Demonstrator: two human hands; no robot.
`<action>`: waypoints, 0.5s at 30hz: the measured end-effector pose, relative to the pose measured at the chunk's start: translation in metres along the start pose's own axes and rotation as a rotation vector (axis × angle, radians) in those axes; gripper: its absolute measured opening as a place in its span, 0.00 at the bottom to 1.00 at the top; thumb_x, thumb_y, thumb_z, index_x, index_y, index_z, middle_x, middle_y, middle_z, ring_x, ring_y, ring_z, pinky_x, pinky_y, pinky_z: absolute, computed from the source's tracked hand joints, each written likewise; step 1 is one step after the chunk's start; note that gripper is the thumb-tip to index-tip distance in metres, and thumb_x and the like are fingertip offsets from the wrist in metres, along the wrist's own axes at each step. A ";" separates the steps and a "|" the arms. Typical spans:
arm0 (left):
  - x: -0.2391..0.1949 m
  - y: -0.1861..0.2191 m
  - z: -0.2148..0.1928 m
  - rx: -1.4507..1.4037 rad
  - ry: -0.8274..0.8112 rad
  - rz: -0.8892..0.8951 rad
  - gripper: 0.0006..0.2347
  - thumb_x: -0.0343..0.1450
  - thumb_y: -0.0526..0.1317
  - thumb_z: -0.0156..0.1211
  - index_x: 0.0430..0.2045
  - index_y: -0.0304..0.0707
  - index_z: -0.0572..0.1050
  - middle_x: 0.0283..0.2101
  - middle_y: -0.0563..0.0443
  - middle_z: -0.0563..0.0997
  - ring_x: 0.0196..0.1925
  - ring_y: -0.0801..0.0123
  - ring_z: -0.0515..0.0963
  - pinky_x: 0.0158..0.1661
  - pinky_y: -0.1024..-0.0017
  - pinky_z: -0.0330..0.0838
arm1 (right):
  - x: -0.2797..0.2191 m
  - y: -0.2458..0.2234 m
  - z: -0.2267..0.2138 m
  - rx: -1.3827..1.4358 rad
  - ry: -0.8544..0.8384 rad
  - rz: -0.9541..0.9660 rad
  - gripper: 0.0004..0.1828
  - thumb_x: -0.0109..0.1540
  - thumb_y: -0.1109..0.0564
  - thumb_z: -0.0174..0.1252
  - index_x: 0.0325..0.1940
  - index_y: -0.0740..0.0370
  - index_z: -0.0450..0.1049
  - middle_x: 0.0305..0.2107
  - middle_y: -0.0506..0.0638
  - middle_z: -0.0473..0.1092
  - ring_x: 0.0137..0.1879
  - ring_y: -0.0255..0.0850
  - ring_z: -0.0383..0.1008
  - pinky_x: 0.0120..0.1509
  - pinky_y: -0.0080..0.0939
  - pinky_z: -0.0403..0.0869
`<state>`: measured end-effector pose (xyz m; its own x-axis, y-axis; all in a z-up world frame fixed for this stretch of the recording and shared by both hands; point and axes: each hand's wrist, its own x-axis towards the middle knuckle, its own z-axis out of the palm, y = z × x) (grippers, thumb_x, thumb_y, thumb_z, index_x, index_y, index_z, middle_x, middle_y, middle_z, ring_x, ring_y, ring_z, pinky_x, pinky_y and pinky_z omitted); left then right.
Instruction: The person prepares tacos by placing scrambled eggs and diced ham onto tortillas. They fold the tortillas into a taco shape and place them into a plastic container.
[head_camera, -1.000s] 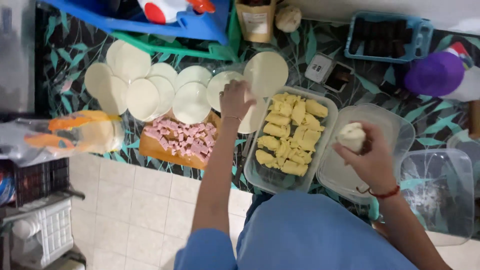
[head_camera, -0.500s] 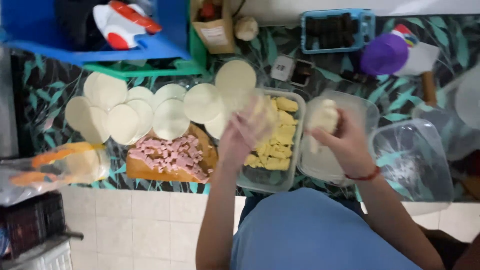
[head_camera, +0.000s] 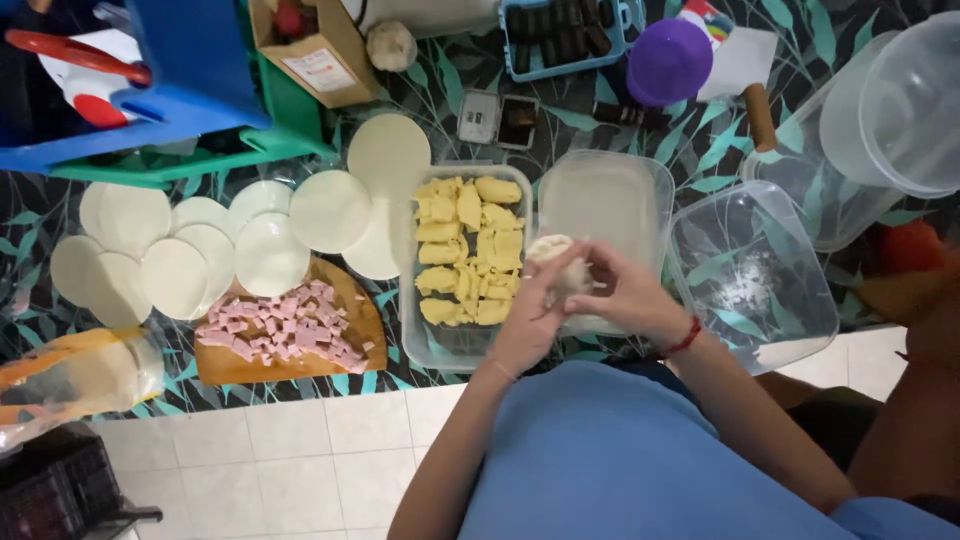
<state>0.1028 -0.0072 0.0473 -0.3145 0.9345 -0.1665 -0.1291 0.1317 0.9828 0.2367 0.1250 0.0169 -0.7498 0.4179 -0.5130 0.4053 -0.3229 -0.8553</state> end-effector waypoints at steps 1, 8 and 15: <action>0.003 0.006 0.006 0.000 0.003 -0.002 0.28 0.72 0.29 0.56 0.72 0.49 0.64 0.64 0.50 0.73 0.65 0.67 0.62 0.68 0.61 0.55 | -0.001 -0.009 -0.007 0.001 -0.003 0.002 0.35 0.53 0.64 0.75 0.62 0.56 0.70 0.54 0.48 0.71 0.56 0.41 0.73 0.56 0.48 0.79; 0.019 0.034 0.023 -0.036 0.098 -0.082 0.53 0.65 0.33 0.67 0.73 0.43 0.23 0.78 0.28 0.37 0.75 0.23 0.44 0.56 0.28 0.66 | 0.011 -0.031 -0.039 -0.148 0.027 -0.102 0.37 0.52 0.64 0.75 0.64 0.62 0.70 0.39 0.55 0.75 0.43 0.40 0.75 0.45 0.49 0.80; -0.001 0.001 0.001 0.175 0.215 -0.275 0.44 0.63 0.45 0.74 0.74 0.42 0.52 0.74 0.37 0.59 0.76 0.44 0.56 0.71 0.48 0.55 | 0.053 -0.073 -0.068 -0.851 0.243 -1.105 0.26 0.57 0.73 0.67 0.60 0.66 0.75 0.54 0.60 0.72 0.54 0.57 0.77 0.56 0.51 0.77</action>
<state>0.1040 -0.0078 0.0481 -0.4827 0.7685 -0.4200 -0.0790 0.4395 0.8948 0.2028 0.2285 0.0476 -0.8114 0.2768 0.5147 -0.0702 0.8282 -0.5560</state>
